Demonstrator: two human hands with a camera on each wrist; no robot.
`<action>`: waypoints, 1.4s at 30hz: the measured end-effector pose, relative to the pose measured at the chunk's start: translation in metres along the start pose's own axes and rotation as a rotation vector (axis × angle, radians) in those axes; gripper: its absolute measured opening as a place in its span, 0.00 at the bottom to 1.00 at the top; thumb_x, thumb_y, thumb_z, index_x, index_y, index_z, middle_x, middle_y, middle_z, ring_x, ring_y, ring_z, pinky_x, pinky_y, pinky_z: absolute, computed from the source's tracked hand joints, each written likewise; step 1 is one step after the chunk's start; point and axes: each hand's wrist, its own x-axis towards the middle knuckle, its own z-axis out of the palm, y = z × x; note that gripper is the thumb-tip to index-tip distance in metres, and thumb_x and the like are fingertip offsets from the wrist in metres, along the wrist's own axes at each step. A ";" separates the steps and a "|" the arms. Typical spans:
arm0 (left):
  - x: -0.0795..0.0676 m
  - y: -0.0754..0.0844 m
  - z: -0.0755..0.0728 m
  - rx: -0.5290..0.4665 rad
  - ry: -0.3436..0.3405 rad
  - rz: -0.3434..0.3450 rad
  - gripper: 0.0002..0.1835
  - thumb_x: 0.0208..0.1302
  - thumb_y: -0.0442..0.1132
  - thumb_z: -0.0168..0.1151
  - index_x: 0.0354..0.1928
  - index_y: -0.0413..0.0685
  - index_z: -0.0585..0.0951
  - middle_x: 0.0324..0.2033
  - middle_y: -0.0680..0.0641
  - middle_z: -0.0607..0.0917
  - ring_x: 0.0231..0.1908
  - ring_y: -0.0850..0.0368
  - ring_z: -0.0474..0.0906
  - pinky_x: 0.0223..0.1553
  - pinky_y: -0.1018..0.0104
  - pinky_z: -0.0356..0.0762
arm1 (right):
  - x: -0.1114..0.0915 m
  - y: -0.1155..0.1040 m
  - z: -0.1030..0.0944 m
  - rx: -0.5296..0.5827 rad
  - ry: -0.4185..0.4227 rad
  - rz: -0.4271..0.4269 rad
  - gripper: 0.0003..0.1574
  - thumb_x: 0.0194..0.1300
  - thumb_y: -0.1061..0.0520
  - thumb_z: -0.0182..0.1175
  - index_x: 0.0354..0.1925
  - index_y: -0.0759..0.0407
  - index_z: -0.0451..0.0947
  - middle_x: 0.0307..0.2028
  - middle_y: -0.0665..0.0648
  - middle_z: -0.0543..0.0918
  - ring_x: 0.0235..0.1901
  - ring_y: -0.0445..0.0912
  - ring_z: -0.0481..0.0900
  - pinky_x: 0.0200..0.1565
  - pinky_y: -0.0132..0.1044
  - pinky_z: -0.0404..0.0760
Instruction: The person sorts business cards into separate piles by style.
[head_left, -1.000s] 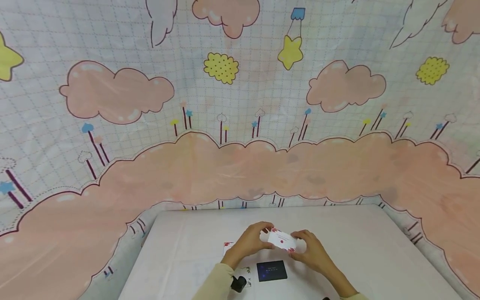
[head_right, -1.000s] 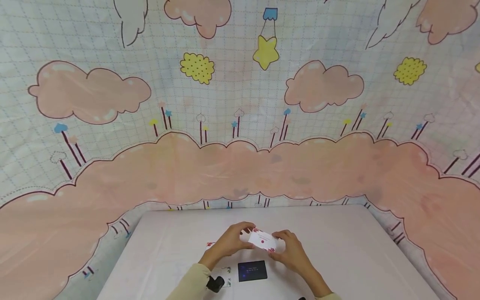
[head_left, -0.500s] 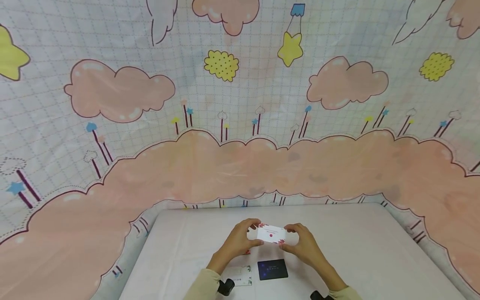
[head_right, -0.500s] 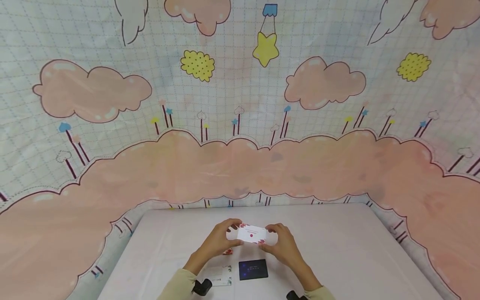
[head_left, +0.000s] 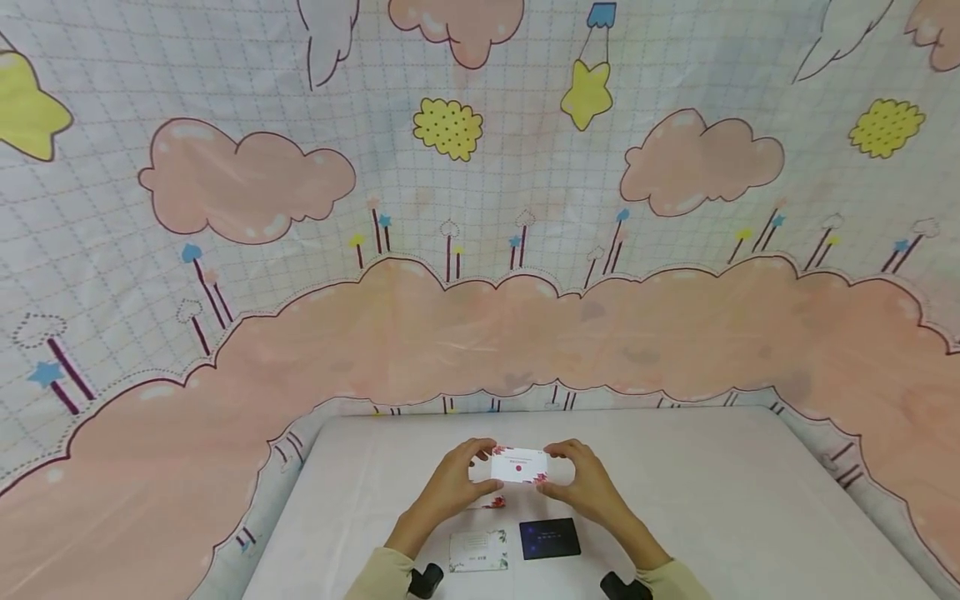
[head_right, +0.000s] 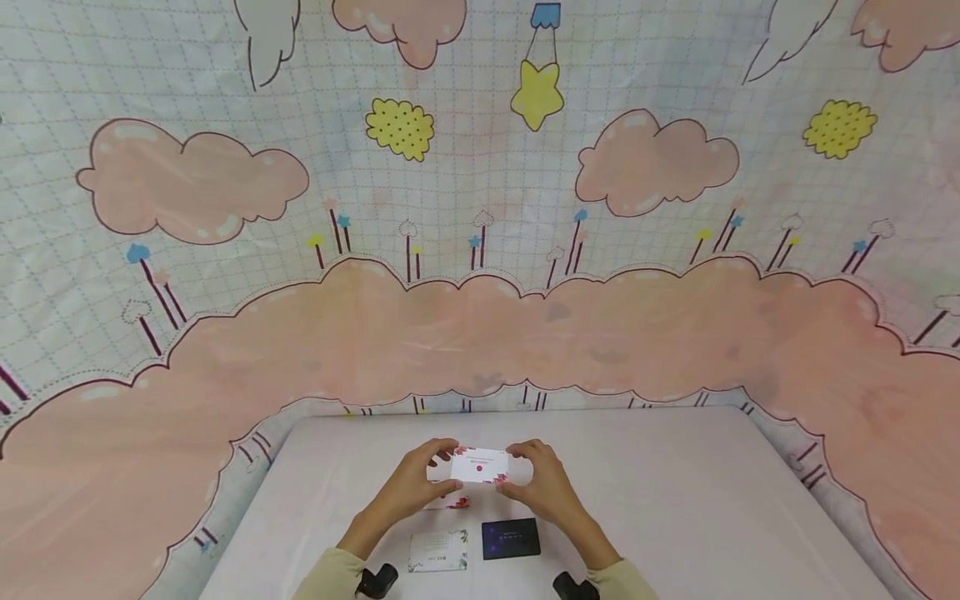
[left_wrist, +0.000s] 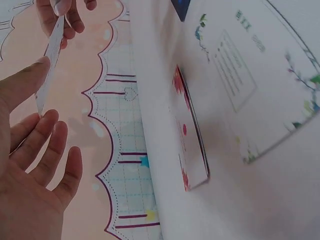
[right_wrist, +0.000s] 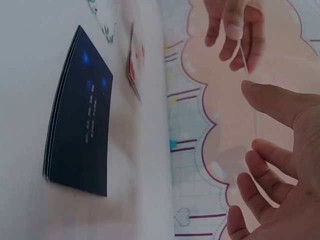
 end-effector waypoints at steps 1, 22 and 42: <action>-0.001 -0.002 0.000 -0.001 0.000 -0.002 0.32 0.55 0.47 0.73 0.61 0.46 0.74 0.52 0.51 0.82 0.49 0.54 0.78 0.51 0.60 0.78 | 0.001 0.000 0.001 0.005 -0.004 -0.006 0.34 0.47 0.50 0.78 0.53 0.53 0.80 0.50 0.53 0.81 0.52 0.54 0.76 0.55 0.58 0.76; -0.023 -0.037 -0.010 0.019 -0.016 -0.050 0.30 0.55 0.39 0.73 0.60 0.42 0.75 0.53 0.48 0.81 0.51 0.50 0.77 0.53 0.56 0.77 | 0.016 0.001 0.040 -0.030 -0.095 -0.138 0.32 0.48 0.52 0.77 0.53 0.55 0.79 0.49 0.54 0.80 0.48 0.51 0.76 0.52 0.51 0.78; -0.031 -0.063 -0.007 0.022 -0.058 -0.175 0.30 0.48 0.37 0.76 0.55 0.42 0.77 0.58 0.38 0.79 0.63 0.34 0.70 0.65 0.38 0.64 | 0.026 0.006 0.070 -0.121 -0.172 -0.142 0.31 0.47 0.49 0.77 0.49 0.55 0.81 0.55 0.61 0.80 0.55 0.59 0.76 0.58 0.64 0.70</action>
